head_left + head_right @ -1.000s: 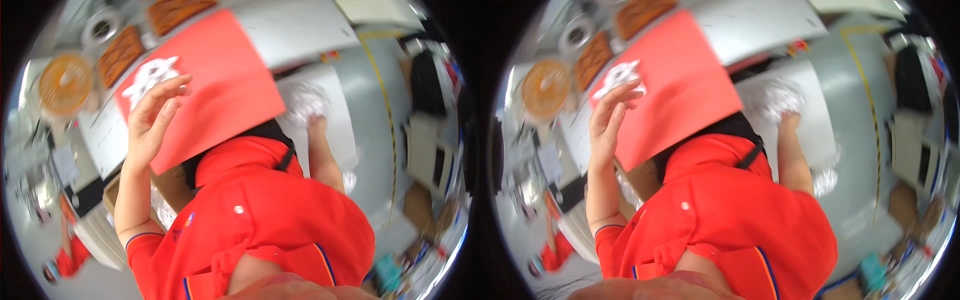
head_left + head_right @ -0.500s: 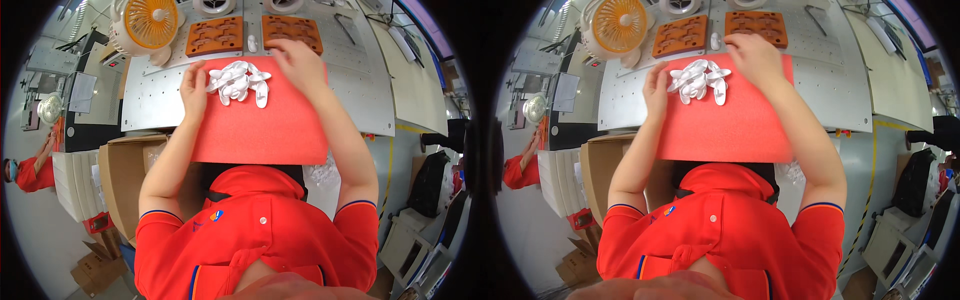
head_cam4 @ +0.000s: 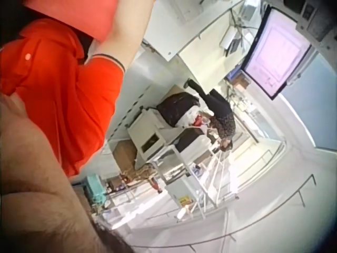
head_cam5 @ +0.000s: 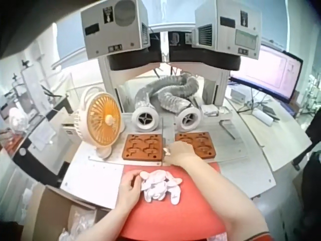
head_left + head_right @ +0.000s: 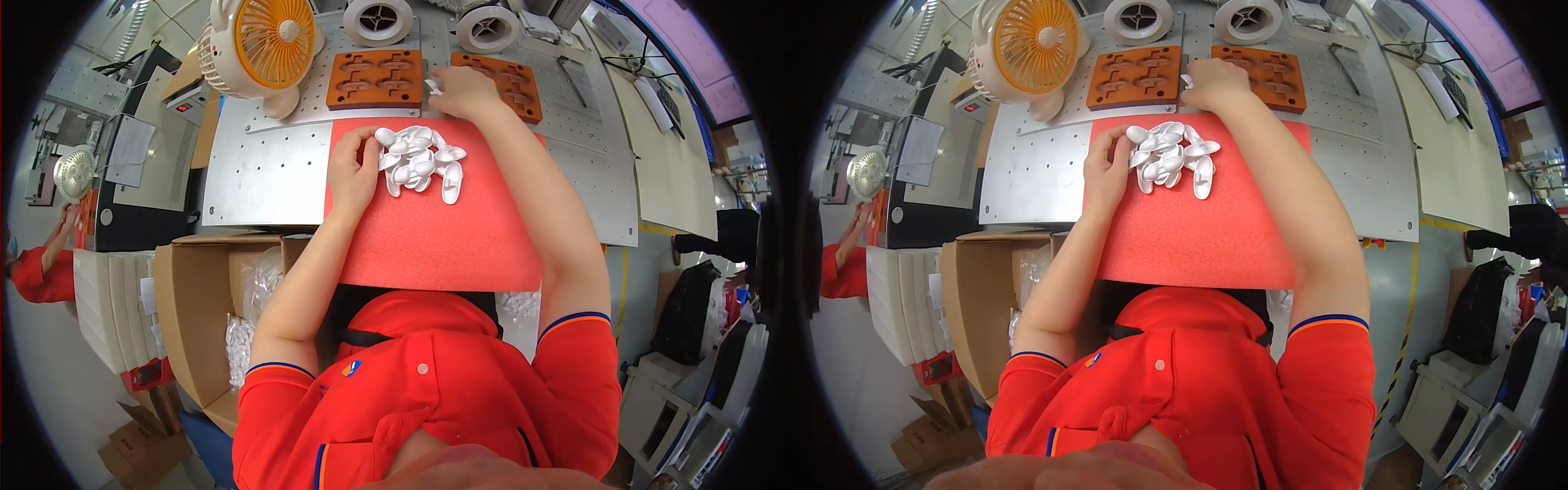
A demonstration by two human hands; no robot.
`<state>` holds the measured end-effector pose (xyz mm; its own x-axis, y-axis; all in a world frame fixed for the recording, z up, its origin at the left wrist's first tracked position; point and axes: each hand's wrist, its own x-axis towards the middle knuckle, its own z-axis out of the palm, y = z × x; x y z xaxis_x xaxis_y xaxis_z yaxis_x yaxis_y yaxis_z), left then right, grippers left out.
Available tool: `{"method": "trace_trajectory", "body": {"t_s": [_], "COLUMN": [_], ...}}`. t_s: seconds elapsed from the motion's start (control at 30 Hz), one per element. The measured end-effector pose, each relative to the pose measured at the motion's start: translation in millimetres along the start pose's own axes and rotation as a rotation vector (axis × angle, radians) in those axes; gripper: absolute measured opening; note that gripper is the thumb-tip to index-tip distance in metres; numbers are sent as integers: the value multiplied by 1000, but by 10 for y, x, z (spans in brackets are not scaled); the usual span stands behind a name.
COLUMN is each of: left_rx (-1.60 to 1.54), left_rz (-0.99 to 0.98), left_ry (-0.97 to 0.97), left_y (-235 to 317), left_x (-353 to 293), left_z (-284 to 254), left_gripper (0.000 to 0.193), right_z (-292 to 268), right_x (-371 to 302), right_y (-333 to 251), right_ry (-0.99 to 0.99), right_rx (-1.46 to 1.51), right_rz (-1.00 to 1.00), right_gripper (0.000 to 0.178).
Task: Assembling and inspecting small white plastic components on an electronics production floor.
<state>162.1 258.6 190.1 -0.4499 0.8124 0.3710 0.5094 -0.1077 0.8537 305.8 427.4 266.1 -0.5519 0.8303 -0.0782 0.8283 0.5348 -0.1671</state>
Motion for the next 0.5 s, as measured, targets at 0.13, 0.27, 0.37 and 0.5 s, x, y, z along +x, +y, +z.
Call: {"method": "trace_trajectory", "body": {"t_s": [0.13, 0.27, 0.37, 0.5], "left_rx": [-15, -97, -45, -80], "left_rz": [-6, -48, -90, -34], "left_ry": [-40, -63, -88, -81], "left_y": [42, -40, -12, -137], "left_x": [-37, -26, 41, 102], "left_z": [25, 33, -22, -62], "left_gripper": [16, 18, 23, 20], "right_z": [-32, -2, 71, 499], "right_x": [-415, -1154, -1840, -2890], "right_y": [325, 568, 814, 1175], "right_ry": [-56, -79, -95, -17], "right_rx": [817, 1715, 2171, 2324], "right_rz": [7, -49, -79, 132], "right_gripper": [57, 59, 60, 53]}}
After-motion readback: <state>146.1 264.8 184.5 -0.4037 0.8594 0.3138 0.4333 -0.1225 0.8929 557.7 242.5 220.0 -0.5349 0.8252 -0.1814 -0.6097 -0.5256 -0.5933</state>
